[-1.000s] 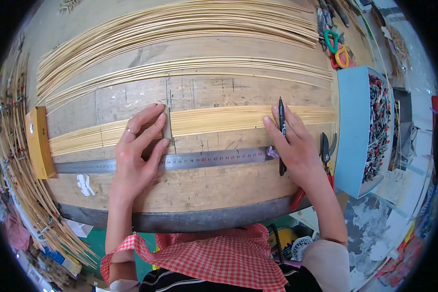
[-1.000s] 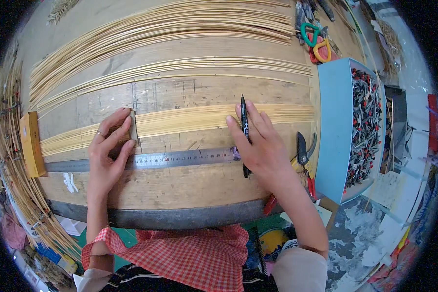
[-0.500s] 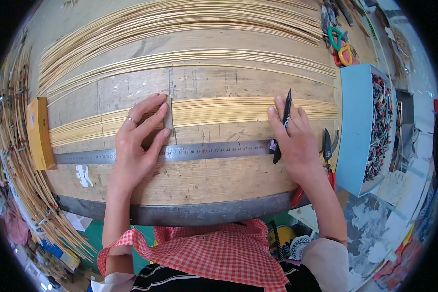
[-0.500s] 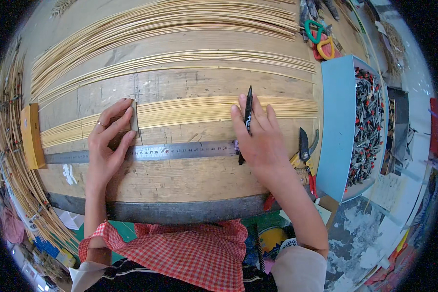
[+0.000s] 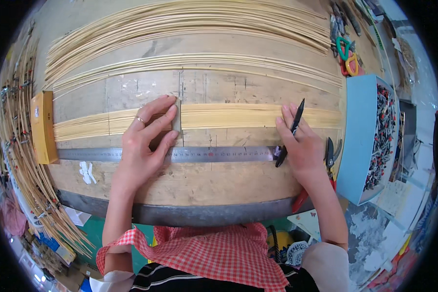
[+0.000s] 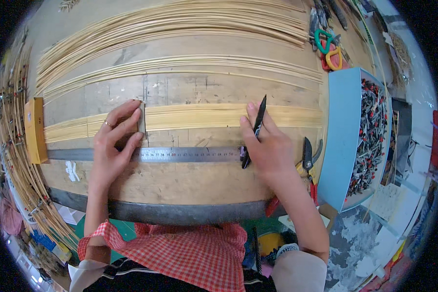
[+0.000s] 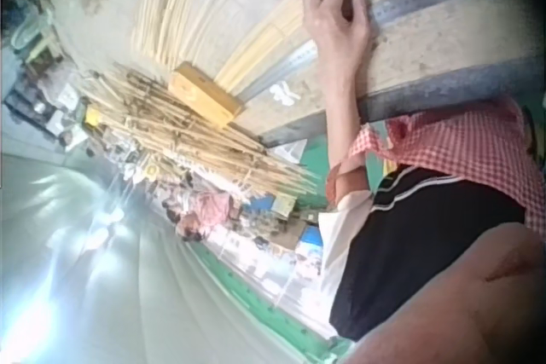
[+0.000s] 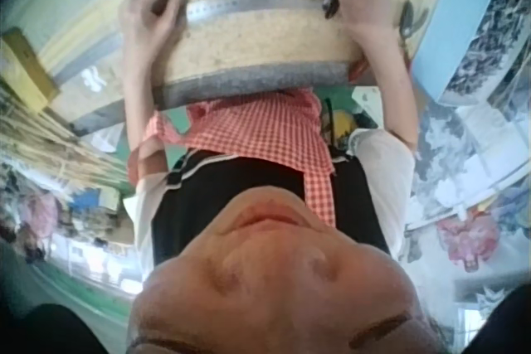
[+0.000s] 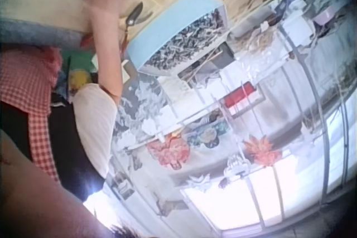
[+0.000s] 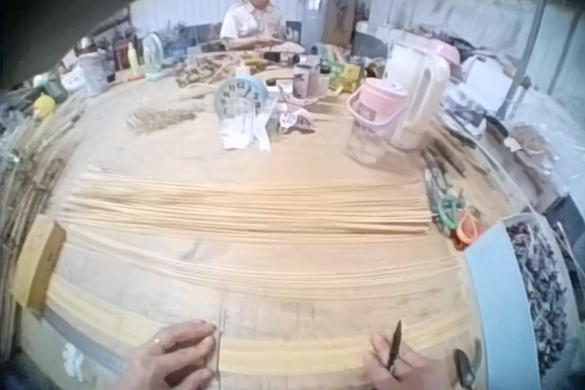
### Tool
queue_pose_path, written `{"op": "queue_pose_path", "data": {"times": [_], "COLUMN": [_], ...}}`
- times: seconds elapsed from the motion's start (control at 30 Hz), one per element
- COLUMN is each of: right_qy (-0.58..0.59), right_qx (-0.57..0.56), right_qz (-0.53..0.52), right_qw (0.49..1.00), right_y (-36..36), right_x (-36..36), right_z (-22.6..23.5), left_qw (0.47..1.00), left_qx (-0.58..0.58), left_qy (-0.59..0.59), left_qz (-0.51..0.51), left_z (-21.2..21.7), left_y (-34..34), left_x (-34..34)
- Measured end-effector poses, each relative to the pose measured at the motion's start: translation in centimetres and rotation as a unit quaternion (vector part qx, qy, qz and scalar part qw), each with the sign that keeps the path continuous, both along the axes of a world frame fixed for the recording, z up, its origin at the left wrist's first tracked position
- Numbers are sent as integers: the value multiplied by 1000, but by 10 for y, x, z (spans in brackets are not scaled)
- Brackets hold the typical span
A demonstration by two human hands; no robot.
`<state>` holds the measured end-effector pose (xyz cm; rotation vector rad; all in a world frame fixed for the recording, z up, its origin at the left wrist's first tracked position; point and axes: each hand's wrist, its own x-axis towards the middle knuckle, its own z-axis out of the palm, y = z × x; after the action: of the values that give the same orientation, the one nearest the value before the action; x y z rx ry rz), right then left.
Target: The person uses a metal ruler and a black marker to measure and mark specific lengths on a bundle of thin bamboo sticks laid out on a wooden workbench. The person aligns the ruler, makes marks, and occasionally shifts the sticks to continue the process. Other workers are visible in the background of the workshop.
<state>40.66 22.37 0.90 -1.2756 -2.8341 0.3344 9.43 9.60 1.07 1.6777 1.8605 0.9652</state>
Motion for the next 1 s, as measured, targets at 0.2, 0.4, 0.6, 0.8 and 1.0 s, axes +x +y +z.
{"op": "queue_pose_path", "data": {"times": [0.2, 0.4, 0.6, 0.8, 1.0], "right_qy": [-8, -2, -4, 8, 34], "right_qx": [105, 98, 136, 170, 206], "right_qz": [117, 116, 156, 165, 170], "right_qw": [987, 988, 978, 971, 963], "right_y": [2, -4, -1, 1, 3], "right_x": [7, 2, 3, -1, -2], "right_z": [-2, 6, 7, 3, -3], "left_qw": [1000, 1000, 999, 992, 990], "left_qx": [-11, -14, -20, 39, 66], "left_qy": [-12, -1, 28, 102, 69], "left_qz": [5, 2, 8, -60, -101], "left_z": [-1, -3, 0, -2, -9], "left_y": [-1, -3, 0, 41, 68], "left_x": [0, 1, 11, 60, 102]}}
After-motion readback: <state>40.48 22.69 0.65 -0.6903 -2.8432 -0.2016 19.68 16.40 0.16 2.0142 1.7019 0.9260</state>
